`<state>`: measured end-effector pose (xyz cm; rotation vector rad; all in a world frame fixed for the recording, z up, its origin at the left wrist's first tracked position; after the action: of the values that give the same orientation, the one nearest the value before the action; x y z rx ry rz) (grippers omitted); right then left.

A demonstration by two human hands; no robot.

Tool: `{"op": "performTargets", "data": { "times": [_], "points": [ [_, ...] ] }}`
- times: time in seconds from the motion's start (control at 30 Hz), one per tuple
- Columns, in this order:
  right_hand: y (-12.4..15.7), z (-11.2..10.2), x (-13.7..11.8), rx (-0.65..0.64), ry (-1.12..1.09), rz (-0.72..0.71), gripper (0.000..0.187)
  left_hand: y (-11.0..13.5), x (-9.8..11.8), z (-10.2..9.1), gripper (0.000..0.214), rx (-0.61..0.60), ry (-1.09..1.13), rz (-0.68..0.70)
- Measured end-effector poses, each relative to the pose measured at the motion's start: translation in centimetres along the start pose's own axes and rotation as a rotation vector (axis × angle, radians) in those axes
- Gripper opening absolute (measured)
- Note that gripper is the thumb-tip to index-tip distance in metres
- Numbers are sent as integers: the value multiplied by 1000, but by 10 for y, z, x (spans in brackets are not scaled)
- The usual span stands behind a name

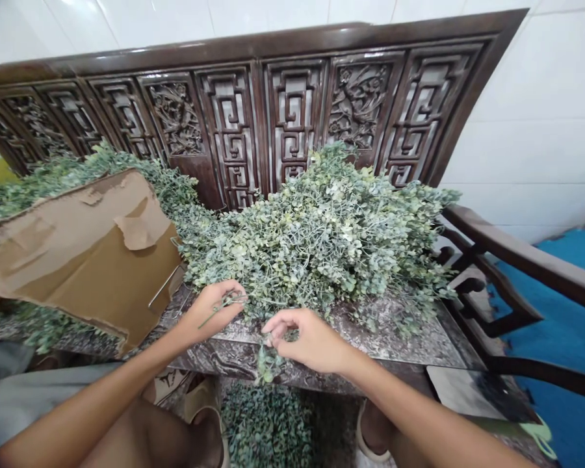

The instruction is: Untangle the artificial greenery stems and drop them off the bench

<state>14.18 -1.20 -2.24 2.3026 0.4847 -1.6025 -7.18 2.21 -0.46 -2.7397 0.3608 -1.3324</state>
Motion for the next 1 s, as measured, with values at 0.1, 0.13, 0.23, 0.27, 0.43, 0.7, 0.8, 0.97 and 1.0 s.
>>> {"op": "performTargets", "data": {
  "times": [0.1,0.13,0.23,0.27,0.43,0.7,0.8,0.97,1.0],
  "points": [
    [-1,3,2,-34,-21,-8,18,1,7,-1,10,-18,69,-15],
    [-1,4,3,-40,-21,-7,16,1,9,-1,11,-28,84,-27],
    [-3,4,5,-36,13,-14,10,2,11,-2,12,-50,113,-71],
    [-3,4,6,-37,27,-15,9,2,11,-2,13,-53,122,-77],
    [-4,7,8,-85,57,23,11,4,7,-1,15,-53,127,-59],
    [-4,12,13,-113,2,67,10,6,11,-3,15,-50,130,-97],
    [-2,13,14,-152,13,85,7,8,14,-3,19,-84,199,-132],
    [3,17,12,-329,0,77,19,10,18,3,28,-184,386,-273],
    [5,18,11,-393,-15,85,24,10,18,4,28,-197,416,-296]
  ]
}}
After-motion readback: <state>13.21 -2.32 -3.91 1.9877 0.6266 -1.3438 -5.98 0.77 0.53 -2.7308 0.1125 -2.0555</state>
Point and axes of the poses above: each hand's wrist, its own y-axis away from the middle knuckle, its own z-axis out of the palm, x = y × z, the point moved 3 cm from there along -y, towards the middle knuckle, and after that the axes turned 9 degrees about x, right-handed, at the moved point
